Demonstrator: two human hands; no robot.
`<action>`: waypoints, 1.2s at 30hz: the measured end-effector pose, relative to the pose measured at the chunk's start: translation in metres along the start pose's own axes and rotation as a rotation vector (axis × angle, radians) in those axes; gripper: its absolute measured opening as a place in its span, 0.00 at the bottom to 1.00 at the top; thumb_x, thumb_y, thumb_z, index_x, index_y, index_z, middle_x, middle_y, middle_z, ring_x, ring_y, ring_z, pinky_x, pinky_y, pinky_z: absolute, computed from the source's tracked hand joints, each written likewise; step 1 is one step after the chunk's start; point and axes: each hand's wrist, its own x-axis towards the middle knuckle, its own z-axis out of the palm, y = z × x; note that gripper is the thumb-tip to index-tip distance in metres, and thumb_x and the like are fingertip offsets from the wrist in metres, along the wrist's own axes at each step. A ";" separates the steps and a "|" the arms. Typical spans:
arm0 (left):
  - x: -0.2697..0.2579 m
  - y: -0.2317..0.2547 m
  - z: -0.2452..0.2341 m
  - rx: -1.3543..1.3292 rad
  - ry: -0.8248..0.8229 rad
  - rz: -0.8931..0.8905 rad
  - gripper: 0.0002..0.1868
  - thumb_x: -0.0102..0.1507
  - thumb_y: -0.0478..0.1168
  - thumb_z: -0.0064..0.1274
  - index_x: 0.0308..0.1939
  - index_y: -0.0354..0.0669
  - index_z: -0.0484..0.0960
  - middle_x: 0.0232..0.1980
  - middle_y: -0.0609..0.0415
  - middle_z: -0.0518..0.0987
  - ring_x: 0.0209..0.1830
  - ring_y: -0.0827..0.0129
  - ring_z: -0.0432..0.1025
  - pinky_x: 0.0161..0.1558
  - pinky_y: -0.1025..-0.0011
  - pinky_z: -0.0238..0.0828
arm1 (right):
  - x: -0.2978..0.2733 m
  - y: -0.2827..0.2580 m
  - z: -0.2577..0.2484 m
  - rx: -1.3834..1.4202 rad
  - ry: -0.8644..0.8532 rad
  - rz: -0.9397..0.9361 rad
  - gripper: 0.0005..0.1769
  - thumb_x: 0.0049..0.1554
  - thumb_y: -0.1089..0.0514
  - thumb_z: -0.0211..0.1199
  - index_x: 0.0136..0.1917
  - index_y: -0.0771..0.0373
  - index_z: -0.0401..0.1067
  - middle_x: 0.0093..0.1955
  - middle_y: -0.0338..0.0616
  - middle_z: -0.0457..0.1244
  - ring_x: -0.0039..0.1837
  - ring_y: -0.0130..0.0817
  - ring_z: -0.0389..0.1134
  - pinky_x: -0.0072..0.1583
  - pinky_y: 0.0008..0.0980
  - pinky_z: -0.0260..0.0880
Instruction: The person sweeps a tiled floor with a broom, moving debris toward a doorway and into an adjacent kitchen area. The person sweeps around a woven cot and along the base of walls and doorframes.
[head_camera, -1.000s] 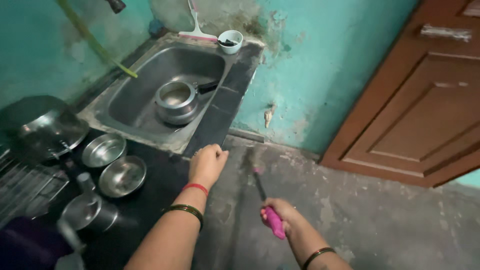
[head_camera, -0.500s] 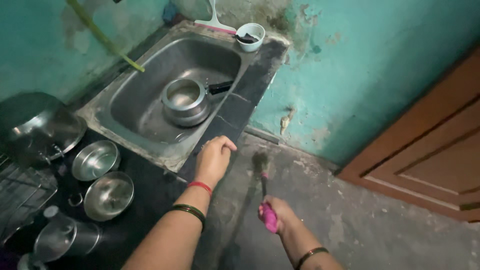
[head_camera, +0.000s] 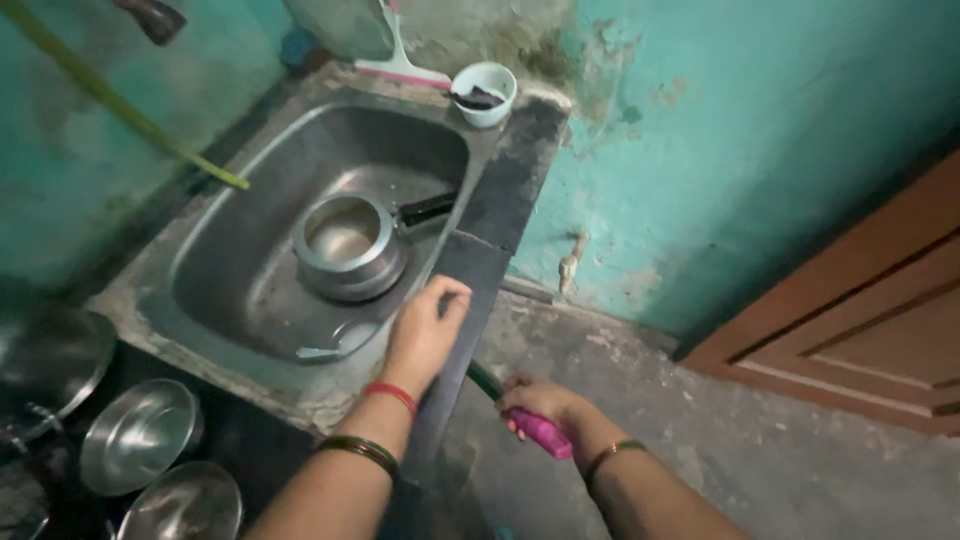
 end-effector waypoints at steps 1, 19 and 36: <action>0.006 -0.003 -0.003 -0.018 -0.001 0.026 0.08 0.65 0.42 0.55 0.45 0.44 0.83 0.43 0.45 0.84 0.47 0.52 0.79 0.47 0.62 0.73 | 0.006 0.000 -0.005 -0.035 -0.008 0.026 0.12 0.53 0.65 0.65 0.49 0.59 0.68 0.36 0.46 0.66 0.34 0.38 0.68 0.34 0.37 0.71; 0.039 0.019 0.045 0.091 -0.114 0.090 0.10 0.64 0.43 0.56 0.45 0.43 0.83 0.43 0.45 0.85 0.45 0.54 0.80 0.46 0.62 0.73 | -0.096 0.000 -0.075 -0.650 0.117 0.054 0.30 0.49 0.60 0.68 0.64 0.64 0.65 0.36 0.50 0.68 0.35 0.36 0.70 0.37 0.38 0.71; 0.013 0.063 0.035 0.191 -0.067 0.046 0.12 0.64 0.44 0.57 0.47 0.43 0.84 0.44 0.45 0.84 0.45 0.54 0.79 0.47 0.62 0.72 | -0.084 0.039 -0.067 -0.411 0.139 -0.131 0.20 0.49 0.66 0.67 0.54 0.72 0.67 0.35 0.52 0.67 0.32 0.41 0.70 0.33 0.42 0.71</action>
